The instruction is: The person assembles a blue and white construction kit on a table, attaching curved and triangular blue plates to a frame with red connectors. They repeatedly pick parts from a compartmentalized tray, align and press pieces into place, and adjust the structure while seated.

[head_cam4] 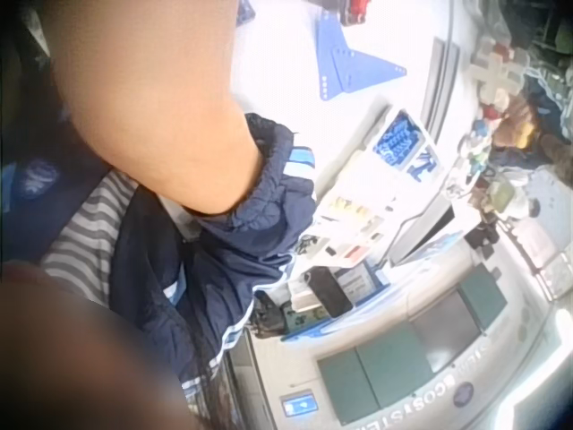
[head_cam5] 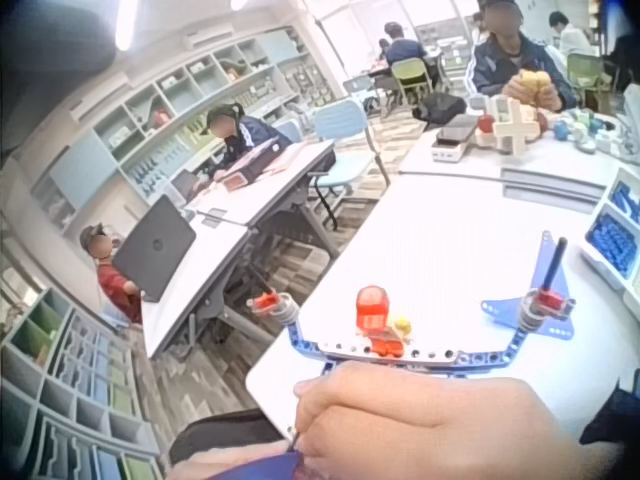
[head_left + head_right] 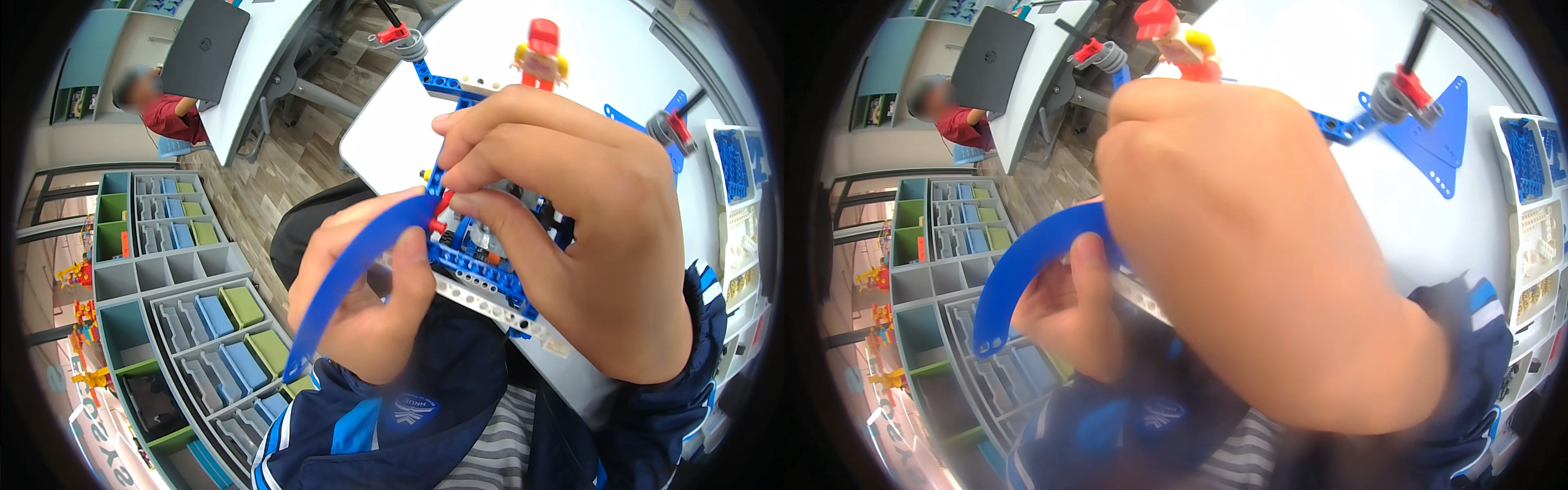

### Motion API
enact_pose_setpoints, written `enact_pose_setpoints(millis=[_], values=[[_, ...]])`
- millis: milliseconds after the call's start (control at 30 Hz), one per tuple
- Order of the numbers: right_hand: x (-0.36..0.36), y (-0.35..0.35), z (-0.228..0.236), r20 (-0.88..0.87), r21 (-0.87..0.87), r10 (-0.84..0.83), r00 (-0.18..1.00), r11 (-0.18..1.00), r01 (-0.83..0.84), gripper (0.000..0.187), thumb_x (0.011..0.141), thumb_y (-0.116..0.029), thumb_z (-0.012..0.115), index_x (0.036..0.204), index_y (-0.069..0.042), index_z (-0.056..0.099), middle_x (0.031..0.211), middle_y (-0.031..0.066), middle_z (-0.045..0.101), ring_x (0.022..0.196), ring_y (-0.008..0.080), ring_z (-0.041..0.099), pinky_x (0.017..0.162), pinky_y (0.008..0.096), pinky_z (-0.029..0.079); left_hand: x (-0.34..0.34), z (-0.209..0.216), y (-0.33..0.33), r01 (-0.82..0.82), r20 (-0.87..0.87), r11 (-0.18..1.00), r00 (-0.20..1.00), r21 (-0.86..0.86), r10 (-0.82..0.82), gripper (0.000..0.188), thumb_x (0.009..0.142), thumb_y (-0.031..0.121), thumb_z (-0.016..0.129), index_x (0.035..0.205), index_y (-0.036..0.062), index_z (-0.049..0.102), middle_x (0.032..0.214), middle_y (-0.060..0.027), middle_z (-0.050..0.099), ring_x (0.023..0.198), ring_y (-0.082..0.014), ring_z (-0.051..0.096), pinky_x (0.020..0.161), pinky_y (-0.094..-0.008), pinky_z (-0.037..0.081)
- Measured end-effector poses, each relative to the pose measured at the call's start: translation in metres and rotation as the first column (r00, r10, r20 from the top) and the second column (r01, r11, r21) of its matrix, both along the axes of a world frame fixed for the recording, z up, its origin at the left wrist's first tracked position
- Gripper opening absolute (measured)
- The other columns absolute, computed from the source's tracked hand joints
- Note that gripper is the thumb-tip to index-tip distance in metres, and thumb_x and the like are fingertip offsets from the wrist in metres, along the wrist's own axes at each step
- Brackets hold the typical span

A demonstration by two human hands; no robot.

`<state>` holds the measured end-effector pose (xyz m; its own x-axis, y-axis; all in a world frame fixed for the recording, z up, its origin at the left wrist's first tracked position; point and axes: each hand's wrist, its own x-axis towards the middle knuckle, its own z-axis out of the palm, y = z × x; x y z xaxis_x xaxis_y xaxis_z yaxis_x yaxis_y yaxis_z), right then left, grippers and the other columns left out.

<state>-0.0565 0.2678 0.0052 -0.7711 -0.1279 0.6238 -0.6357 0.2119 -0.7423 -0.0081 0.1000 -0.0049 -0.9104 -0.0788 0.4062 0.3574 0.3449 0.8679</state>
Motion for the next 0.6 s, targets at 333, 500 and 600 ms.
enact_pose_setpoints(millis=[333,500,600], values=[[-0.002,0.003,0.005,-0.047,0.205,0.003,0.999,0.979,0.006,0.022,0.07,0.009,0.074,0.085,0.0,0.062,0.097,0.0131,0.068,0.098,0.0328,0.072,0.081,0.0355,0.058,-0.005,-0.012,-0.002,0.045,-0.063,0.995,0.997,0.092,-0.04,0.018,0.09,-0.009,0.069,0.106,-0.0056,0.062,0.112,-0.0244,0.071,0.101,-0.0236,0.071,0.091,-0.0347,0.057],[-0.003,0.007,0.007,-0.062,0.275,-0.049,0.997,0.959,0.065,0.026,0.068,0.007,0.077,0.088,-0.002,0.064,0.1,0.0118,0.067,0.097,0.0327,0.07,0.08,0.0363,0.056,-0.008,-0.01,-0.012,0.121,0.0,0.992,0.993,-0.034,-0.122,0.022,0.094,0.002,0.07,0.111,-0.0051,0.059,0.117,-0.0248,0.069,0.102,-0.0227,0.069,0.094,-0.0362,0.055],[-0.008,0.013,0.008,-0.086,0.282,-0.02,0.996,0.958,0.043,0.027,0.067,0.007,0.078,0.089,-0.002,0.065,0.1,0.0118,0.067,0.099,0.0319,0.07,0.082,0.0367,0.056,-0.006,-0.006,-0.009,0.112,0.105,0.971,0.985,0.211,-0.136,0.037,0.1,0.024,0.065,0.118,-0.0071,0.056,0.121,-0.025,0.066,0.108,-0.0238,0.066,0.096,-0.0371,0.053]])
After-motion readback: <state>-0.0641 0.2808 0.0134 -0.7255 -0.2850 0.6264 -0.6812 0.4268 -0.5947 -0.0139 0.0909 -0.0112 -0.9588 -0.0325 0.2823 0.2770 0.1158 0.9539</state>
